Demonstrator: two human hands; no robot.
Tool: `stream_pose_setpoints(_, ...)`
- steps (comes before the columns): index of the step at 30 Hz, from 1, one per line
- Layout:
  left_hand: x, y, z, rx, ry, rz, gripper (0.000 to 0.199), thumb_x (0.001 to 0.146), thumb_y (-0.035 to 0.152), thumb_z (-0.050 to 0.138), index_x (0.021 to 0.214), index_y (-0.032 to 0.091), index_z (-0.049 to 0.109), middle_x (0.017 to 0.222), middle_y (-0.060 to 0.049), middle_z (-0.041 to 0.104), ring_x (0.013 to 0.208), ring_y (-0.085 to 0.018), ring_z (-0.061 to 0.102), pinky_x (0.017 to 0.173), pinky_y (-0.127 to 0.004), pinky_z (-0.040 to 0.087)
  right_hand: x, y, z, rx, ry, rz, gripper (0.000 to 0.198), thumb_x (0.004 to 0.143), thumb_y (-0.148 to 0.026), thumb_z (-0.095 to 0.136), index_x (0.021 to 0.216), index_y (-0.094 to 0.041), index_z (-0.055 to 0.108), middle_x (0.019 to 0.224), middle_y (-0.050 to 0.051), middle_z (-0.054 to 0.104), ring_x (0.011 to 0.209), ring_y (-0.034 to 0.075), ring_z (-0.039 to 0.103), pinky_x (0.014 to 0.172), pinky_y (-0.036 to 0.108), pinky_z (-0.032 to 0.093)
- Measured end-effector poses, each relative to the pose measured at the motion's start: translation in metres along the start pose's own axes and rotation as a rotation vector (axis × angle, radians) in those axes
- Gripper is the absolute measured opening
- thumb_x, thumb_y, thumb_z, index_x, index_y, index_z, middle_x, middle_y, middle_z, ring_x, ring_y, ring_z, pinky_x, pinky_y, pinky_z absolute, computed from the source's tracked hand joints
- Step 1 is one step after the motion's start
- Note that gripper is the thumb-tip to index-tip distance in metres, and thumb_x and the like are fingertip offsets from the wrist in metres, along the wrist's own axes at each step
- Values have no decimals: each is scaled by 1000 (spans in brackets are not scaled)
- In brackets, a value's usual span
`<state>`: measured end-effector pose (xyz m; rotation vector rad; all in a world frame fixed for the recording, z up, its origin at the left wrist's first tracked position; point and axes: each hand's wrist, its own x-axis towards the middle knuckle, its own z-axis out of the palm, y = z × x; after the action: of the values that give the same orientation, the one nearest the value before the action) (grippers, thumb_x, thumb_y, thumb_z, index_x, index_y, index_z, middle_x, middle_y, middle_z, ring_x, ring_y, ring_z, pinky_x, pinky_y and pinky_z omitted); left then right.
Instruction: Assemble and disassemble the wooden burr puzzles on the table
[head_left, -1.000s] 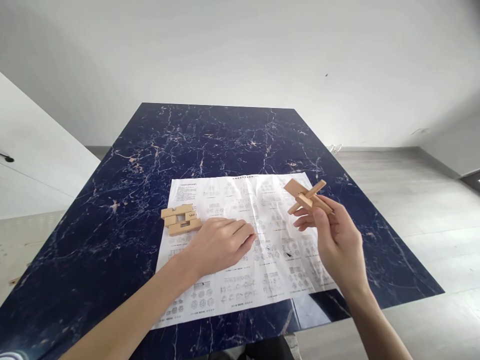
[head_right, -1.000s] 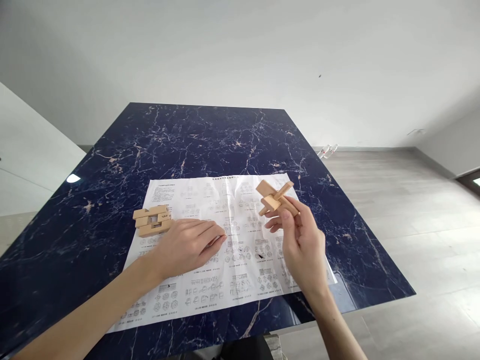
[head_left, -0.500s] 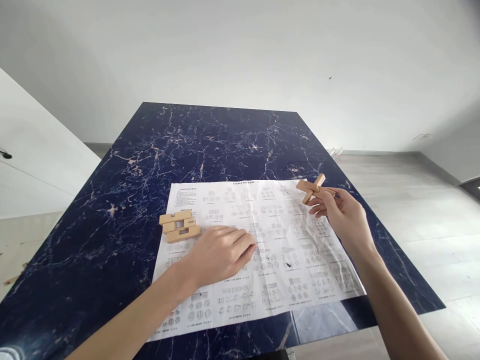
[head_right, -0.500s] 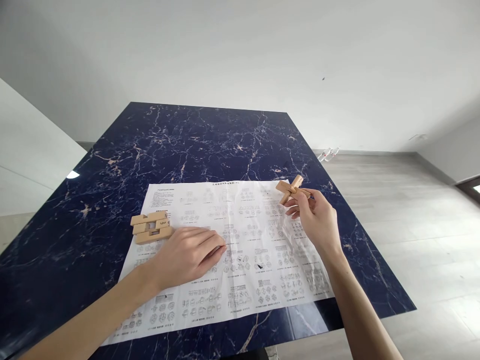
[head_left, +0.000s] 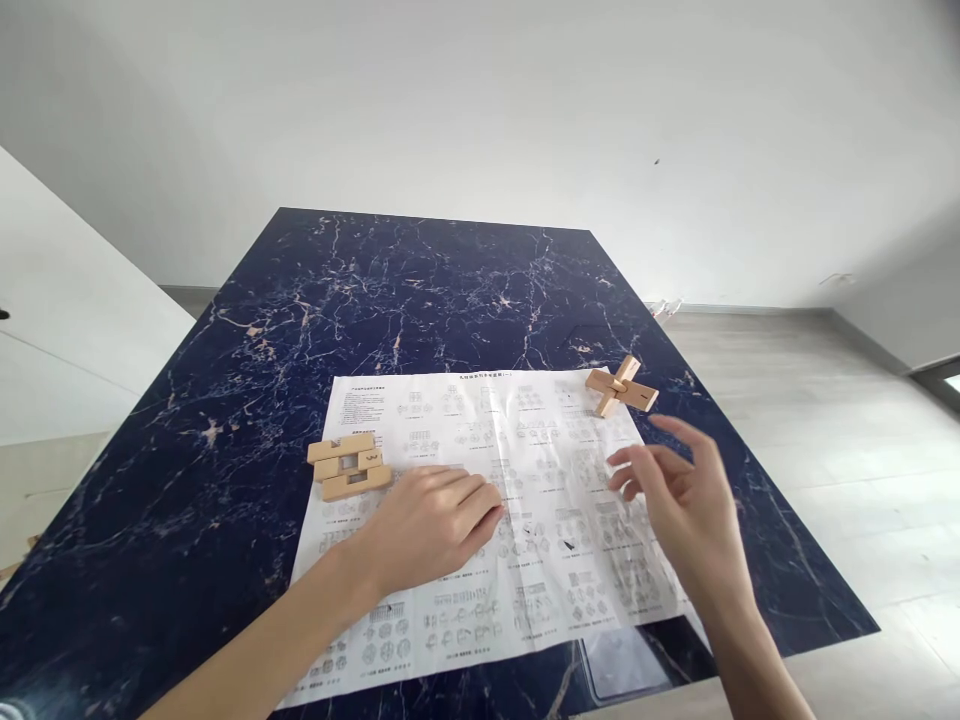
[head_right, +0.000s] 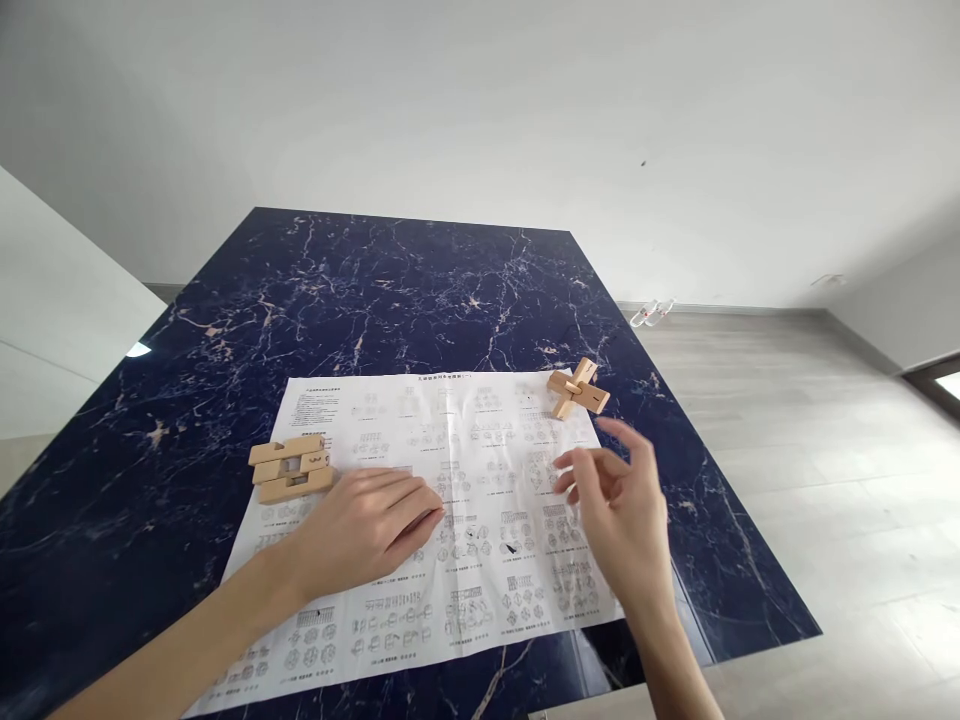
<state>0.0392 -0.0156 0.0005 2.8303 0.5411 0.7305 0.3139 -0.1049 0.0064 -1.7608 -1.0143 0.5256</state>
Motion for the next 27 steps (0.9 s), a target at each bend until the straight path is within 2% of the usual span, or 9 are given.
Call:
stream_pose_setpoints(3, 0, 1, -1, 14, 10, 18, 28, 111, 19, 51, 89, 16, 68, 77, 2, 74, 62, -15, 69, 57, -30, 53, -34, 0, 7, 85, -244, 11, 36, 105, -51, 64, 126, -21, 65, 88, 7, 79, 64, 19, 72, 60, 31, 62)
stream_pose_setpoints(6, 0, 1, -2, 40, 24, 24, 28, 111, 19, 52, 87, 16, 66, 75, 2, 72, 61, -14, 67, 56, -31, 52, -59, 2, 14, 103, -344, 21, 29, 108, -49, 60, 117, -23, 69, 82, 4, 76, 65, 19, 71, 62, 29, 61)
stream_pose_setpoints(12, 5, 0, -14, 125, 73, -14, 25, 109, 16, 54, 86, 17, 62, 71, 3, 67, 62, -14, 64, 60, -31, 51, -77, 1, 20, 48, -301, 2, 27, 108, -48, 59, 111, -24, 72, 83, 4, 76, 69, 20, 72, 67, 30, 60)
stream_pose_setpoints(14, 4, -3, -24, 154, 81, -87, 19, 109, 18, 55, 91, 17, 62, 79, 0, 70, 72, -17, 67, 70, -34, 55, -79, 0, 19, 16, -314, 4, 27, 108, -48, 58, 111, -25, 72, 86, 4, 76, 69, 19, 72, 61, 27, 58)
stream_pose_setpoints(16, -2, -7, -37, 168, 78, -216, 12, 109, 28, 57, 107, 18, 64, 97, -5, 73, 89, -22, 70, 83, -40, 58, -80, -1, 19, -9, -330, 0, 28, 109, -49, 57, 111, -26, 72, 90, 5, 76, 70, 19, 71, 53, 25, 53)
stream_pose_setpoints(18, -17, -12, -50, 186, 62, -343, 28, 109, 41, 59, 126, 19, 61, 120, -10, 72, 111, -29, 70, 99, -49, 57, -81, -1, 18, -16, -346, -4, 29, 109, -51, 56, 110, -26, 72, 93, 6, 76, 70, 19, 71, 47, 24, 48)
stream_pose_setpoints(21, -51, -20, -66, 189, 32, -533, 60, 101, 63, 64, 146, 25, 51, 141, -13, 64, 134, -38, 61, 112, -59, 52, -82, -1, 18, -17, -360, -12, 31, 109, -52, 55, 109, -27, 73, 92, 6, 76, 71, 20, 72, 41, 23, 44)
stream_pose_setpoints(24, -82, -24, -75, 151, 1, -696, 81, 94, 75, 66, 156, 27, 43, 152, -15, 59, 141, -42, 57, 115, -63, 50, -82, -2, 18, -40, -370, -48, 31, 109, -52, 55, 108, -27, 74, 91, 5, 77, 68, 19, 72, 45, 24, 47)
stream_pose_setpoints(27, -97, -25, -78, 127, -35, -819, 85, 92, 79, 65, 156, 27, 42, 156, -15, 58, 144, -44, 55, 115, -65, 49, -81, -1, 17, -59, -385, -90, 31, 110, -50, 54, 109, -28, 75, 89, 4, 77, 63, 17, 69, 50, 24, 50)
